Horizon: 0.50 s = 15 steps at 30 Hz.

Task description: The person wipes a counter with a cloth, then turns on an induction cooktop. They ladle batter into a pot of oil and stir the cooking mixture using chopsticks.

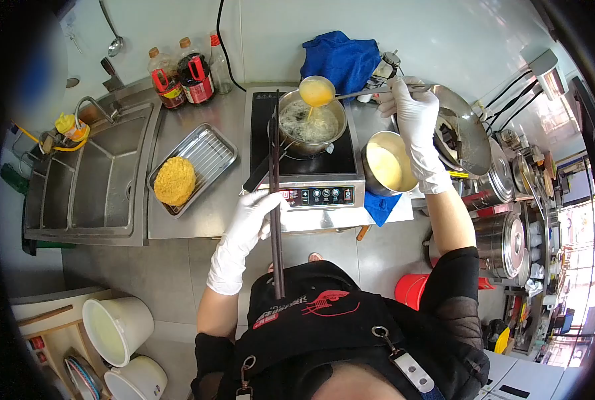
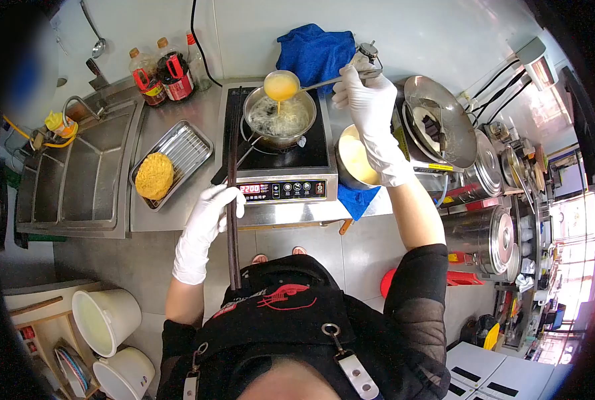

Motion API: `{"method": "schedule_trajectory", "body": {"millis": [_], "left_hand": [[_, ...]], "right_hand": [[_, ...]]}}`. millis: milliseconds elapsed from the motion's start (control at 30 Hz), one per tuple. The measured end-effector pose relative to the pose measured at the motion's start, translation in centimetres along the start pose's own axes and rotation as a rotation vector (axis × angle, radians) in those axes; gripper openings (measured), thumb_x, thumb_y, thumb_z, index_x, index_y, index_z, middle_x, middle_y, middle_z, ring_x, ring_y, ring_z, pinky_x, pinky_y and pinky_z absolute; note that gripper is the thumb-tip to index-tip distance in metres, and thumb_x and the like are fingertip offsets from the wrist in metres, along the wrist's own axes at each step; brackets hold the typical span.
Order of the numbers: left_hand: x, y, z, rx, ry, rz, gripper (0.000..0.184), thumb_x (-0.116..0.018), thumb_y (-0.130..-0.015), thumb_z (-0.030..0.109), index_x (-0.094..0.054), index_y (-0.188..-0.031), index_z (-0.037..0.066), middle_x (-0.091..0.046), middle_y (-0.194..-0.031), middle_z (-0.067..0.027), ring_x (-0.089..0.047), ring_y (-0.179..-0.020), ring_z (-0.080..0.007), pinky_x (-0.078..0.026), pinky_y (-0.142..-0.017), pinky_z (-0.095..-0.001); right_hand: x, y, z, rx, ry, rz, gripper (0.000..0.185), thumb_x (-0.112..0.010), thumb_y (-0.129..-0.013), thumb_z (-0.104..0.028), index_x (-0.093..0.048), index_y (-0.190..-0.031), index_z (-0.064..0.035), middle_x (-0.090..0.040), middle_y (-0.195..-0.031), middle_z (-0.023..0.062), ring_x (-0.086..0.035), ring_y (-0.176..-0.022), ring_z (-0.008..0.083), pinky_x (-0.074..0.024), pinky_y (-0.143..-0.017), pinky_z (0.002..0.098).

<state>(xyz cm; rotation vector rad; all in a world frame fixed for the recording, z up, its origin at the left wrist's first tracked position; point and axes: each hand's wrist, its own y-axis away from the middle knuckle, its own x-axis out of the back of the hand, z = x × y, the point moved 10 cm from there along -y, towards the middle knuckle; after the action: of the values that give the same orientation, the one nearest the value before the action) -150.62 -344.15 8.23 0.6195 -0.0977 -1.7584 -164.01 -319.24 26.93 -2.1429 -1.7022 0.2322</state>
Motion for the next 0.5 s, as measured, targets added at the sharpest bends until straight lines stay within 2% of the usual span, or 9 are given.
{"method": "schedule_trajectory", "body": {"millis": [200, 267, 500], "left_hand": [[-0.15, 0.01, 0.32, -0.026, 0.002, -0.013, 0.020, -0.051, -0.090, 0.021, -0.059, -0.080, 0.006, -0.057, -0.063, -0.0021, -0.037, -0.037, -0.0021, -0.025, -0.031, -0.0161], [-0.13, -0.02, 0.28, -0.030, 0.007, -0.017, 0.020, -0.051, -0.090, 0.021, -0.059, -0.080, 0.006, -0.057, -0.063, -0.0021, -0.036, -0.037, -0.0021, -0.025, -0.031, -0.0161], [-0.09, -0.17, 0.30, -0.035, 0.001, -0.024, 0.020, -0.051, -0.090, 0.022, -0.059, -0.080, 0.006, -0.057, -0.063, -0.0023, -0.036, -0.036, -0.0021, -0.025, -0.031, -0.0160]], "right_hand": [[-0.12, 0.07, -0.11, -0.001, -0.004, 0.010, 0.016, -0.056, -0.087, -0.011, -0.060, -0.080, 0.0023, -0.063, -0.062, 0.0104, -0.055, -0.044, 0.0116, -0.0449, -0.041, 0.0222], [-0.11, 0.03, 0.16, -0.003, 0.007, -0.003, 0.019, -0.062, -0.085, -0.017, -0.061, -0.084, 0.0024, -0.062, -0.063, 0.0088, -0.056, -0.047, 0.0107, -0.0463, -0.044, 0.0222], [-0.36, 0.08, -0.05, 0.005, -0.018, 0.004, 0.020, -0.062, -0.086, -0.017, -0.062, -0.081, 0.0018, -0.062, -0.063, 0.0081, -0.056, -0.048, 0.0101, -0.0461, -0.044, 0.0219]]}}
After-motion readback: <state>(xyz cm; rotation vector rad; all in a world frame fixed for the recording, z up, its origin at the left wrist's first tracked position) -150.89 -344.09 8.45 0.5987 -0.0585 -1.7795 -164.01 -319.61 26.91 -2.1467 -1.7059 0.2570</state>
